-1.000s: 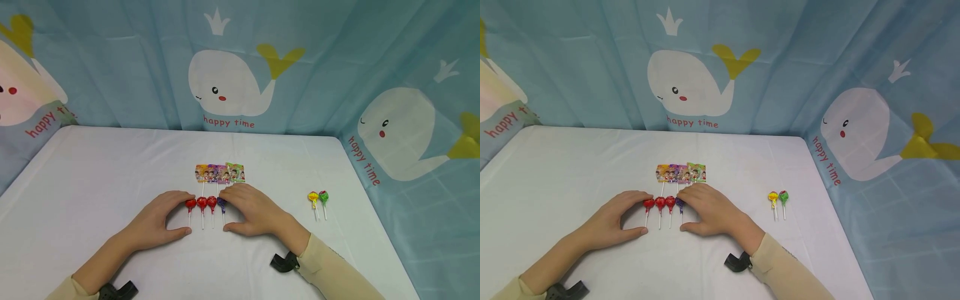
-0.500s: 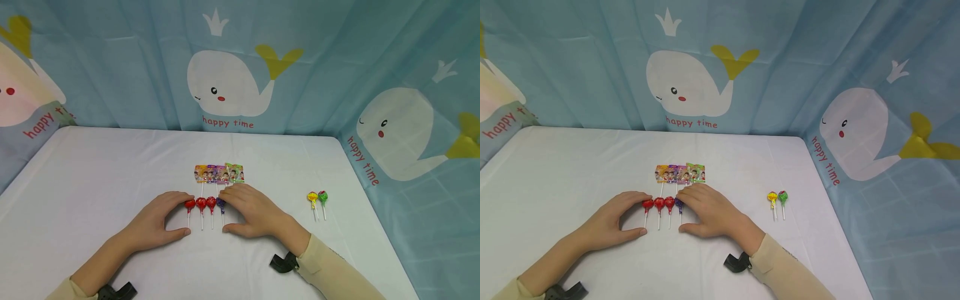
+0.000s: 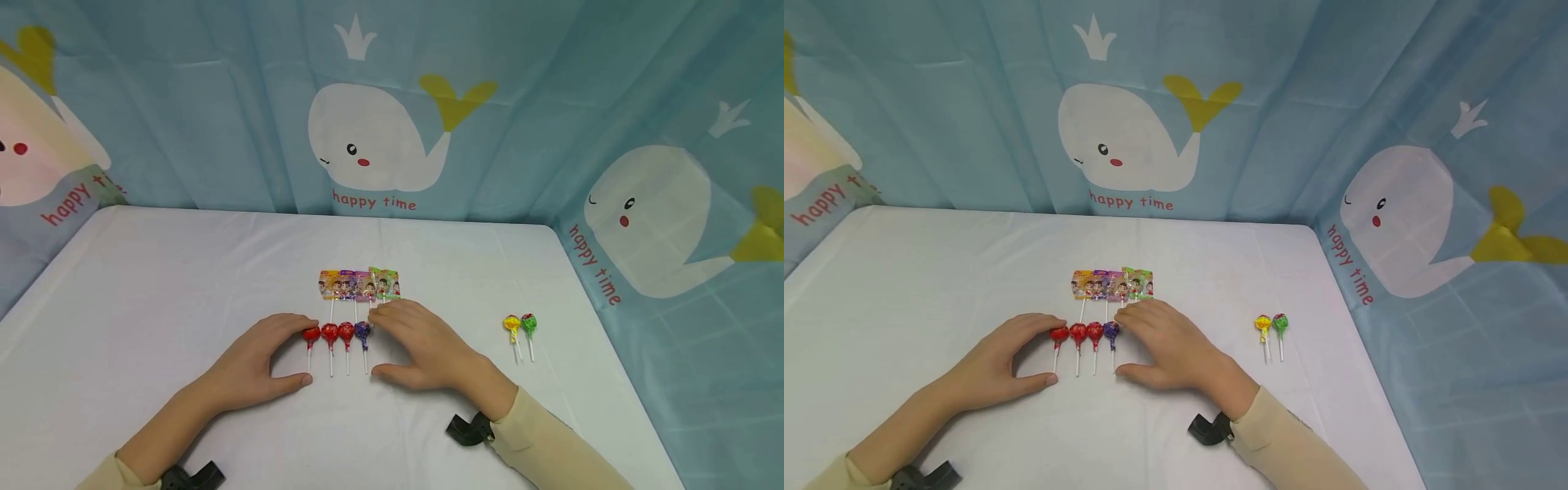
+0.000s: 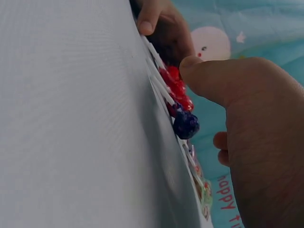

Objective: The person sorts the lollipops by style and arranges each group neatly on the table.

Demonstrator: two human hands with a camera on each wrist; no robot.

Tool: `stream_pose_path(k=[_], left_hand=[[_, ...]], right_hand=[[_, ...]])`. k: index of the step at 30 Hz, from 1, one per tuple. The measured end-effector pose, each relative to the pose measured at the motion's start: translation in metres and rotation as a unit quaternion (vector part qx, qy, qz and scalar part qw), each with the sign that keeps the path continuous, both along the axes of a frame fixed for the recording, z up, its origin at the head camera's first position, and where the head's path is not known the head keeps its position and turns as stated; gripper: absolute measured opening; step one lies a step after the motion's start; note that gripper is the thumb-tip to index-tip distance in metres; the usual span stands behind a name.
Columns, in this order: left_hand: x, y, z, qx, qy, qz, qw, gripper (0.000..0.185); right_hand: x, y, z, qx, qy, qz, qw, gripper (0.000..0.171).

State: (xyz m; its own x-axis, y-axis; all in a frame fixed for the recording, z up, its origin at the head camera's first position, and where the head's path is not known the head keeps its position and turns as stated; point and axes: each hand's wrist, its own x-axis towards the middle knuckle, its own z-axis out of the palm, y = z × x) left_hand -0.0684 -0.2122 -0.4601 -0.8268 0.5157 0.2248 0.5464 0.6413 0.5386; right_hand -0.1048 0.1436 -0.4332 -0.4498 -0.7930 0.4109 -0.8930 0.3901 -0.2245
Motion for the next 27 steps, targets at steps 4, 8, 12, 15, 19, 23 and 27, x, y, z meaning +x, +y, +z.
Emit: stream_pose_path(k=[4, 8, 12, 15, 19, 23, 27], left_hand=[[0.0, 0.0, 0.0, 0.0, -0.003, 0.0, 1.0, 0.082], [0.001, 0.0, 0.001, 0.003, -0.003, 0.001, 1.0, 0.082], [0.001, 0.0, 0.0, 0.004, -0.002, 0.002, 1.0, 0.082], [0.0, 0.0, 0.0, 0.002, -0.001, 0.002, 1.0, 0.082], [0.0, 0.0, 0.0, 0.002, -0.001, 0.002, 1.0, 0.082], [0.001, -0.001, 0.0, 0.001, -0.001, 0.003, 1.0, 0.082], [0.001, -0.001, 0.001, -0.001, 0.0, 0.004, 1.0, 0.083]], right_hand=[[0.0, 0.005, -0.001, -0.009, 0.005, -0.002, 1.0, 0.076], [-0.002, 0.01, -0.001, -0.012, 0.005, -0.009, 1.0, 0.076], [-0.003, 0.017, 0.002, -0.014, 0.001, -0.021, 1.0, 0.075], [-0.004, 0.023, 0.005, -0.017, -0.005, -0.033, 0.999, 0.075], [-0.004, 0.031, 0.007, -0.016, -0.013, -0.047, 0.999, 0.074], [-0.003, 0.038, 0.007, -0.008, -0.022, -0.061, 0.998, 0.073], [-0.002, 0.046, 0.007, -0.005, -0.029, -0.074, 0.997, 0.072]])
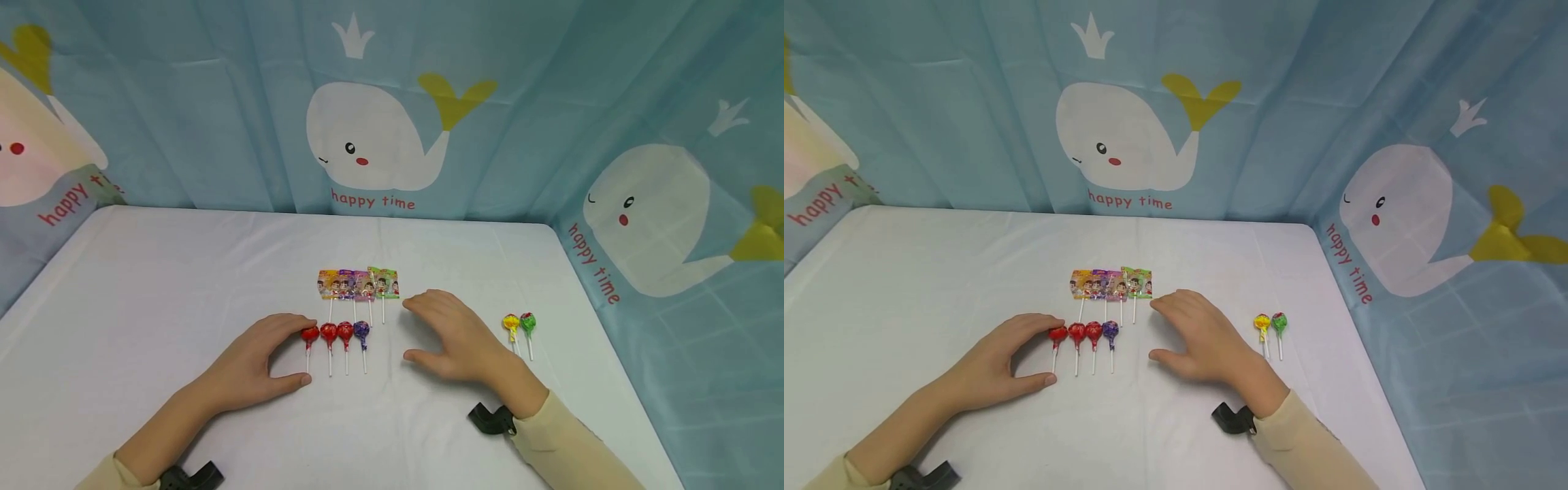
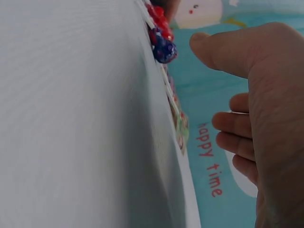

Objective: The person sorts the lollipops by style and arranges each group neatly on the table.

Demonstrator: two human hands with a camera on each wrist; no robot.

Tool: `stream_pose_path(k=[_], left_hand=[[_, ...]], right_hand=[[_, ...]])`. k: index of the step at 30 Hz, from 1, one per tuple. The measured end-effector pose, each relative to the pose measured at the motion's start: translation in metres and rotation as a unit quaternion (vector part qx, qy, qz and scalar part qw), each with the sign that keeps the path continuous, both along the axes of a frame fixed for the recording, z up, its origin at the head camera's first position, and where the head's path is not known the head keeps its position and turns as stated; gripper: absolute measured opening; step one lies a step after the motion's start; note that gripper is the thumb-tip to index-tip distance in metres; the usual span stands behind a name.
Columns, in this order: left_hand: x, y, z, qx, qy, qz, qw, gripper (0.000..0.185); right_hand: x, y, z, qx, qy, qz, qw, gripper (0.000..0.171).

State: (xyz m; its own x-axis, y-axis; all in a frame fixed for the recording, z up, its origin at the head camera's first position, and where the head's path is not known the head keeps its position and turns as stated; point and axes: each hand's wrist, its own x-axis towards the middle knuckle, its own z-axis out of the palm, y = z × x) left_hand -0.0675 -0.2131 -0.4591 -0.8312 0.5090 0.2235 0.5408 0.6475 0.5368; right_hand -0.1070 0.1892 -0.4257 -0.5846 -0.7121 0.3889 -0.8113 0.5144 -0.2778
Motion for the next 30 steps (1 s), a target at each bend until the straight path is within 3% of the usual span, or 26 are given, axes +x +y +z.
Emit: stream_pose_path(k=[15, 30], left_hand=[[0.001, 0.0, 0.0, -0.003, 0.005, 0.002, 1.0, 0.083], [0.001, 0.0, 0.0, -0.005, 0.004, 0.001, 1.0, 0.083]], right_hand=[[0.009, 0.035, 0.004, 0.014, -0.039, -0.065, 0.997, 0.068], [0.011, 0.074, 0.006, 0.016, -0.052, -0.082, 0.995, 0.066]])
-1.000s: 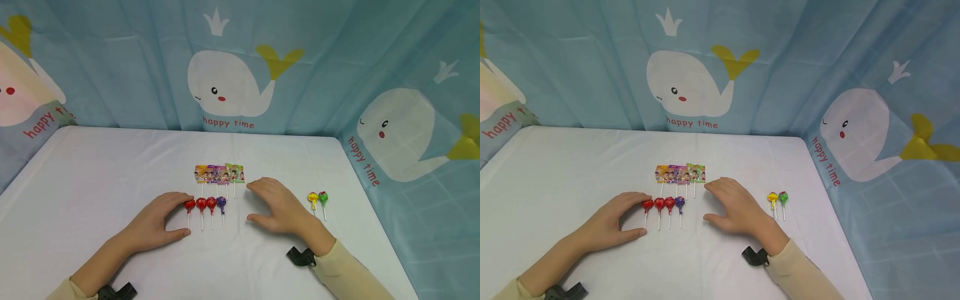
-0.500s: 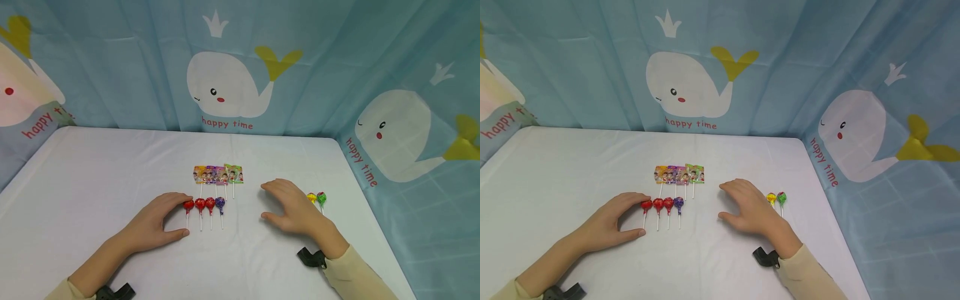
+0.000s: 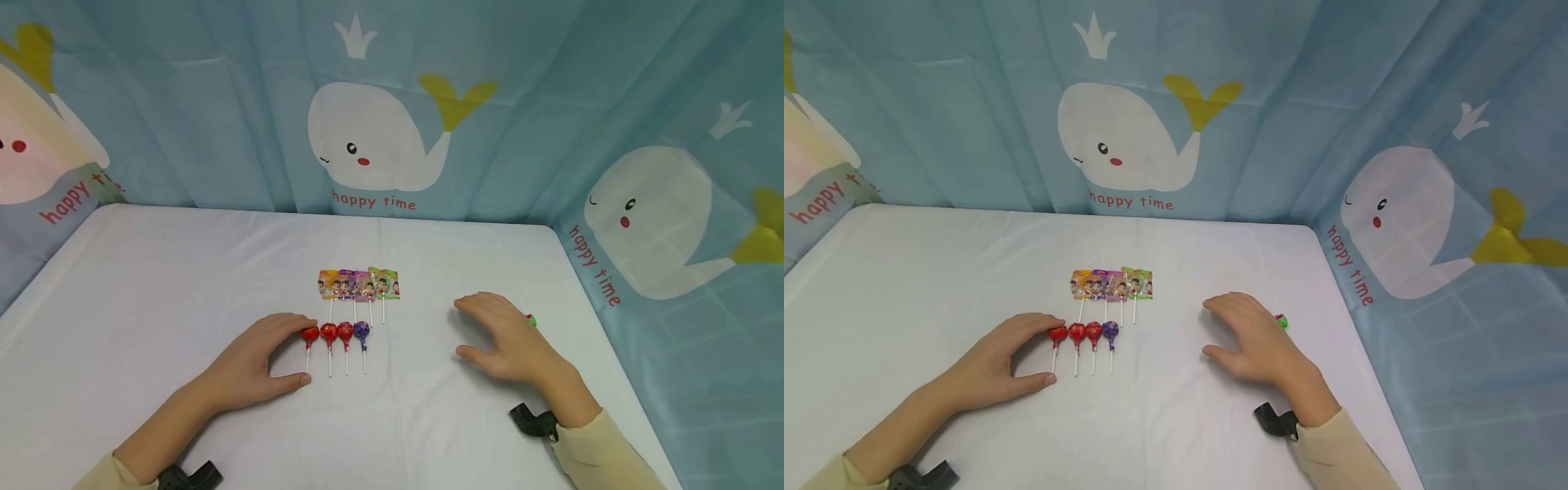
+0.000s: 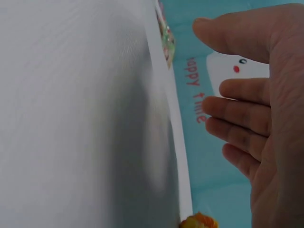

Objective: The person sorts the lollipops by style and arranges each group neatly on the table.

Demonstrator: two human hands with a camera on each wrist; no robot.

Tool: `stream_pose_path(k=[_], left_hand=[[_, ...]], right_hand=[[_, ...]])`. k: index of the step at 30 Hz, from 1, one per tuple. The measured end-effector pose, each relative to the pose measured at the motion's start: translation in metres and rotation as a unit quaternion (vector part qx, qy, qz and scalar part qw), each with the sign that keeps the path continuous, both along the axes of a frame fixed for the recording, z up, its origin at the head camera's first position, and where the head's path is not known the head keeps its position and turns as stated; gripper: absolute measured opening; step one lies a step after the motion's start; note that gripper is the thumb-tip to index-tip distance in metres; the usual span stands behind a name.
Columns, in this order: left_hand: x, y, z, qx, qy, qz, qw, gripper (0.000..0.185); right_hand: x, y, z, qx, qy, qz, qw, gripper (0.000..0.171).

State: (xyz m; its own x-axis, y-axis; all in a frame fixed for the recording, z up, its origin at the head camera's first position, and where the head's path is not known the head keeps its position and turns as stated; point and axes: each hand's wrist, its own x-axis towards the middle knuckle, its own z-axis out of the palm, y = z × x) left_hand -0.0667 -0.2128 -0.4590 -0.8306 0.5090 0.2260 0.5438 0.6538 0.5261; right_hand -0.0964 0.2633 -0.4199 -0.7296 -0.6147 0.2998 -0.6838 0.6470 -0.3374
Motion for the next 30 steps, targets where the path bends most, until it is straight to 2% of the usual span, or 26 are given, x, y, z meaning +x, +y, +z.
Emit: stream_pose_path(k=[12, 21, 30], left_hand=[[-0.002, 0.0, -0.001, 0.0, 0.001, 0.0, 1.0, 0.082], [-0.001, 0.0, -0.002, 0.0, -0.001, 0.001, 1.0, 0.082], [-0.002, 0.0, -0.001, -0.001, -0.004, 0.002, 1.0, 0.084]], right_hand=[[0.006, 0.031, -0.001, -0.008, 0.01, -0.032, 0.999, 0.07], [0.01, 0.052, 0.002, 0.002, -0.022, -0.077, 0.997, 0.07], [0.014, 0.068, 0.003, 0.017, -0.014, -0.091, 0.996, 0.071]])
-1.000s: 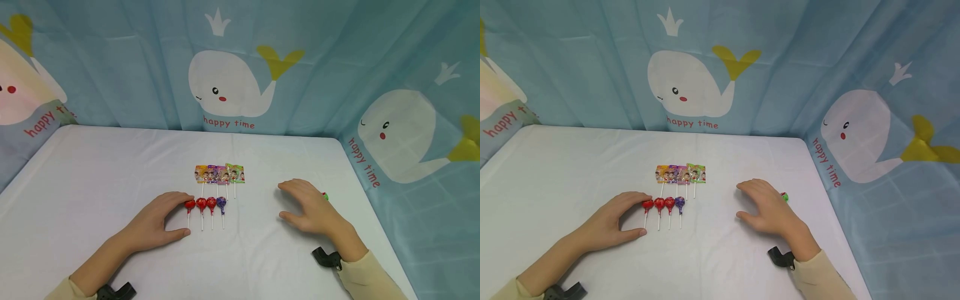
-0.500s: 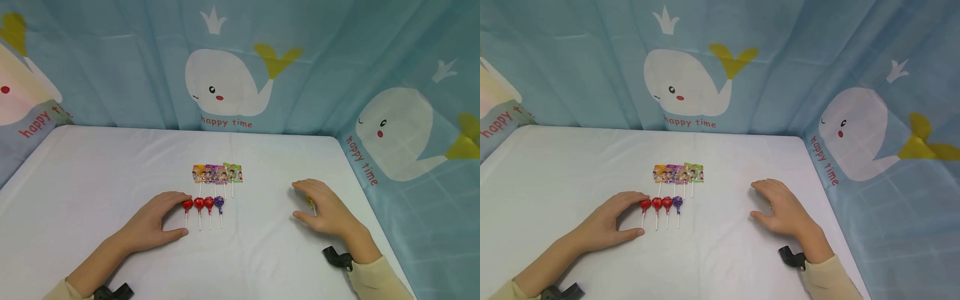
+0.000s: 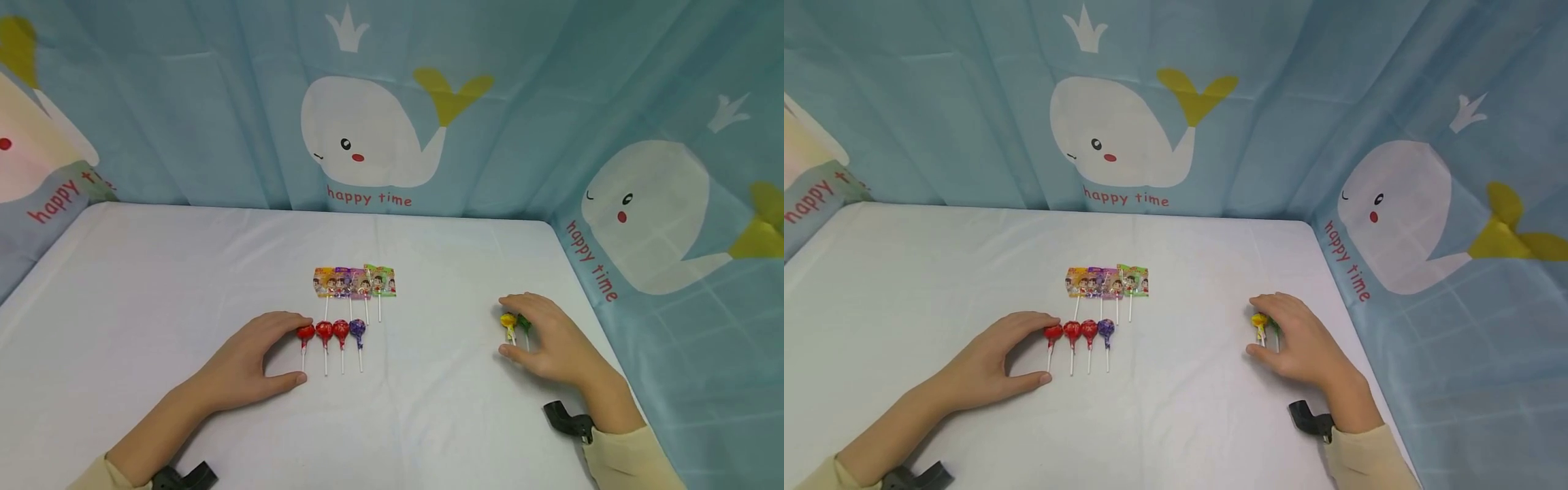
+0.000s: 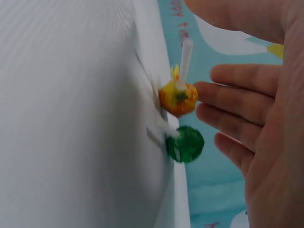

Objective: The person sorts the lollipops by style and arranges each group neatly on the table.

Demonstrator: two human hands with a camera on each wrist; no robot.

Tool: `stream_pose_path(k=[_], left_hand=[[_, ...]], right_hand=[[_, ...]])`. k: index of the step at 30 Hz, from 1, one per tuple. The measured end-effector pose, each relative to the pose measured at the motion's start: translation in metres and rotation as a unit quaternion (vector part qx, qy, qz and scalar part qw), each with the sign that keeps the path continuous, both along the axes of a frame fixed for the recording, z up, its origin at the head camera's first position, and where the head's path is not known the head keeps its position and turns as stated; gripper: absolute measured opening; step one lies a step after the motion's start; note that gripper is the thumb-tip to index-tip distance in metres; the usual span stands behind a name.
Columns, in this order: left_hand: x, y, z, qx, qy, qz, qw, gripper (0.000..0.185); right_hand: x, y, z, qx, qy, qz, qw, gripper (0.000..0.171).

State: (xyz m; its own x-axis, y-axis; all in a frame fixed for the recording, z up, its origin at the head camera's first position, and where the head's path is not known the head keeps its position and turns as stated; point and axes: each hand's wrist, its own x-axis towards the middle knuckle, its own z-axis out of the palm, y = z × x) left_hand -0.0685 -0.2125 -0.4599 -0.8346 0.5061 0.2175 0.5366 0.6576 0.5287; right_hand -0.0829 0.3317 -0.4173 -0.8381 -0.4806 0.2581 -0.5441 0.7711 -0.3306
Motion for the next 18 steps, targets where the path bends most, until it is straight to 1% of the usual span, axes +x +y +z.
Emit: stream_pose_path(k=[5, 10, 18], left_hand=[[-0.001, 0.0, 0.0, -0.004, 0.005, 0.0, 1.0, 0.084], [-0.001, -0.001, -0.001, -0.004, 0.012, 0.0, 0.9999, 0.084], [-0.001, -0.001, -0.003, -0.004, 0.017, 0.001, 0.9998, 0.084]], right_hand=[[0.004, 0.007, 0.0, -0.007, 0.0, -0.001, 1.0, 0.073], [0.005, 0.01, -0.002, -0.015, -0.002, 0.009, 1.0, 0.073], [0.006, 0.012, -0.003, -0.001, -0.02, 0.005, 1.0, 0.073]])
